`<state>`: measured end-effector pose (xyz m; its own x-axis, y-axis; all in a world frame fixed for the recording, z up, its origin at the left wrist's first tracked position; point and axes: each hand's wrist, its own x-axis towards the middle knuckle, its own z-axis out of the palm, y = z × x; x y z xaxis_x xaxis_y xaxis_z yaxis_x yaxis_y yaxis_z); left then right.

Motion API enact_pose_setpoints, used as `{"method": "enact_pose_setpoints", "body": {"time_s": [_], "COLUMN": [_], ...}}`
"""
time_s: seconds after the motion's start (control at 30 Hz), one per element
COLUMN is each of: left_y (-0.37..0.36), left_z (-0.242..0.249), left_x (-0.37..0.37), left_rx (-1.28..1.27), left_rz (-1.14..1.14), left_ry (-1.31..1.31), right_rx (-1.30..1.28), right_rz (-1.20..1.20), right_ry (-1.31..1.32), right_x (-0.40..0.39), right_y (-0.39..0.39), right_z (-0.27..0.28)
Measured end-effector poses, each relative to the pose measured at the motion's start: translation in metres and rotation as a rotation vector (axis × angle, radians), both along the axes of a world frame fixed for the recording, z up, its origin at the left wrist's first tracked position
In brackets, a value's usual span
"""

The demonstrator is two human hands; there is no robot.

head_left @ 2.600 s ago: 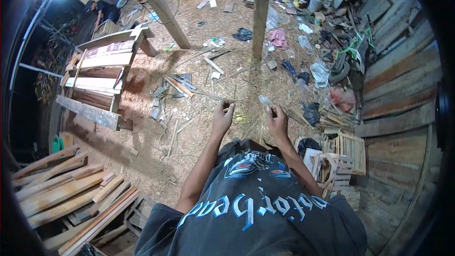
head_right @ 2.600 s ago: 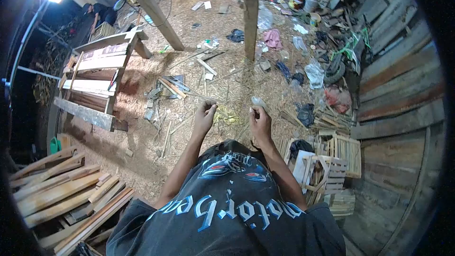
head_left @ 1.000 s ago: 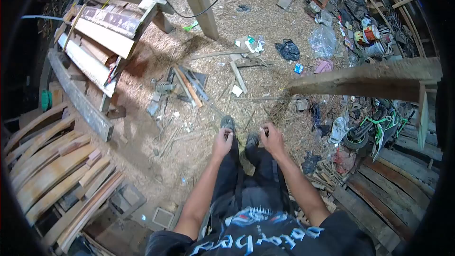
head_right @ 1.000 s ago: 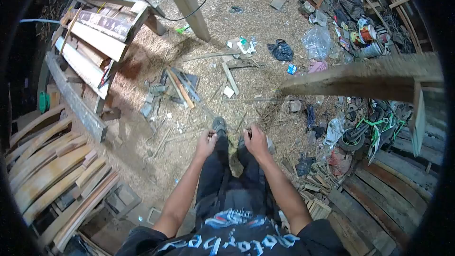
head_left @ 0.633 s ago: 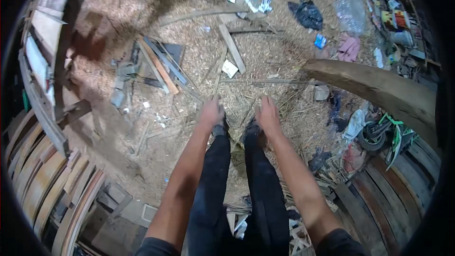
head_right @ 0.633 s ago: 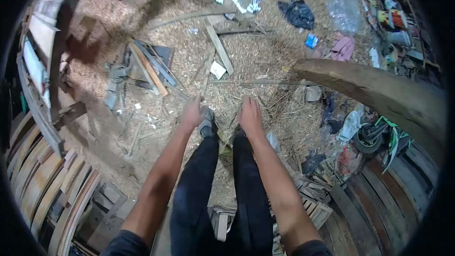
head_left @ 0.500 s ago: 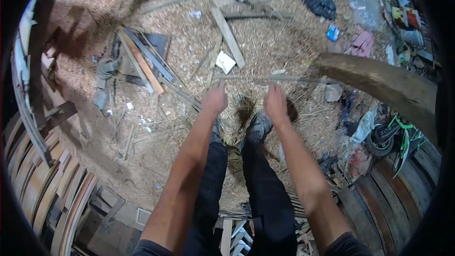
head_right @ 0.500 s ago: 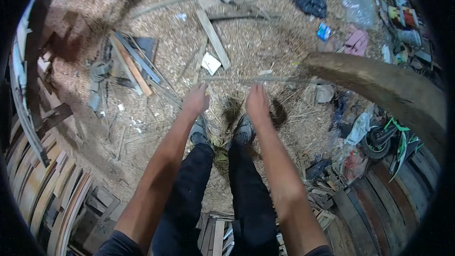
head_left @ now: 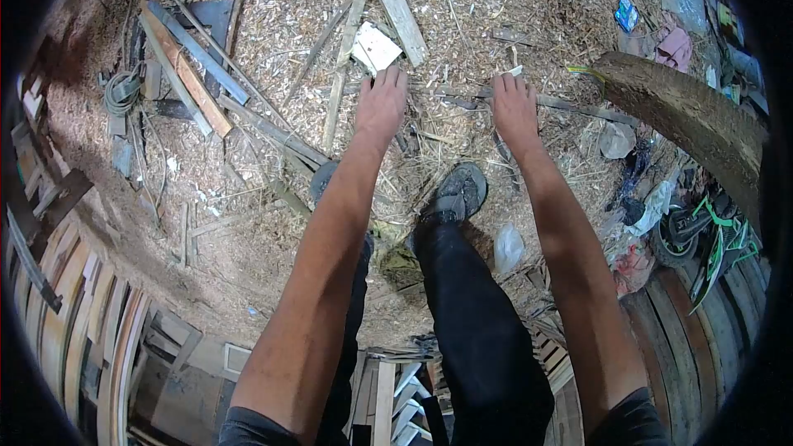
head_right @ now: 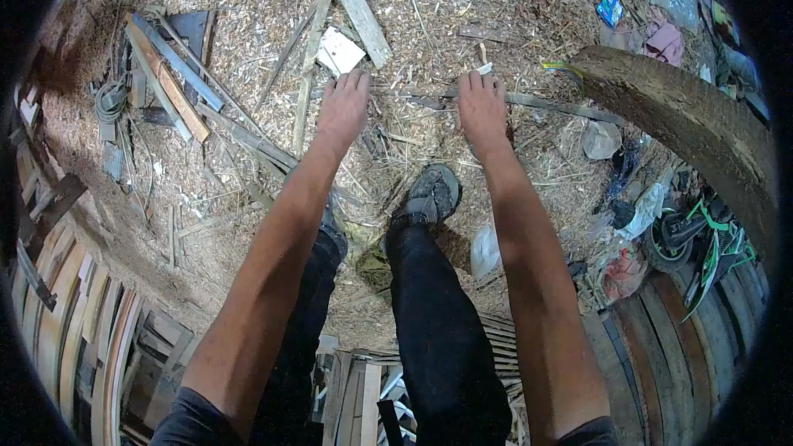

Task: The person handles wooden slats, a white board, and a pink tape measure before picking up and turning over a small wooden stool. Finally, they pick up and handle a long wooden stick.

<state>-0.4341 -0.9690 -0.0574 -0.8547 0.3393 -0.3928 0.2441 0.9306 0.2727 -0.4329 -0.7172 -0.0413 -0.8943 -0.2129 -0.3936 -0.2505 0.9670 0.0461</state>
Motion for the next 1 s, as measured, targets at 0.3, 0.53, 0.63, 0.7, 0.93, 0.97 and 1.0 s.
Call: {"method": "enact_pose_setpoints", "body": {"time_s": [0.3,0.53,0.63,0.7,0.93,0.97,1.0], "left_y": [-0.024,-0.013,-0.016,-0.019,-0.026,-0.032,-0.040], "left_z": [0.044,0.122,0.136,0.143,0.153,0.149,0.138], "left_x": [-0.010,-0.035,-0.038,-0.036,-0.084,-0.096,-0.105], "left_rx": [0.103,0.095,0.048,0.035,-0.122,-0.202,-0.217], "left_rz": [-0.180,-0.207,-0.301,-0.336,-0.350,-0.336,-0.327], "left_ry": [-0.188,-0.290,-0.273,-0.281,-0.230,-0.211,-0.126], "right_rx": [-0.312,-0.167,-0.151,-0.147,-0.455,-0.510,-0.544], "right_rz": [0.012,-0.183,-0.265,-0.329,-0.415,-0.423,-0.429], "right_ry": [-0.082,-0.071,-0.075,-0.108,-0.051,-0.057,-0.045], "right_x": [0.017,0.056,0.058,0.063,0.031,0.018,0.007], "right_y": [0.005,-0.016,-0.013,-0.006,-0.017,-0.025,-0.035], "right_z": [0.104,0.196,0.214,0.224,0.202,0.185,0.166]}}
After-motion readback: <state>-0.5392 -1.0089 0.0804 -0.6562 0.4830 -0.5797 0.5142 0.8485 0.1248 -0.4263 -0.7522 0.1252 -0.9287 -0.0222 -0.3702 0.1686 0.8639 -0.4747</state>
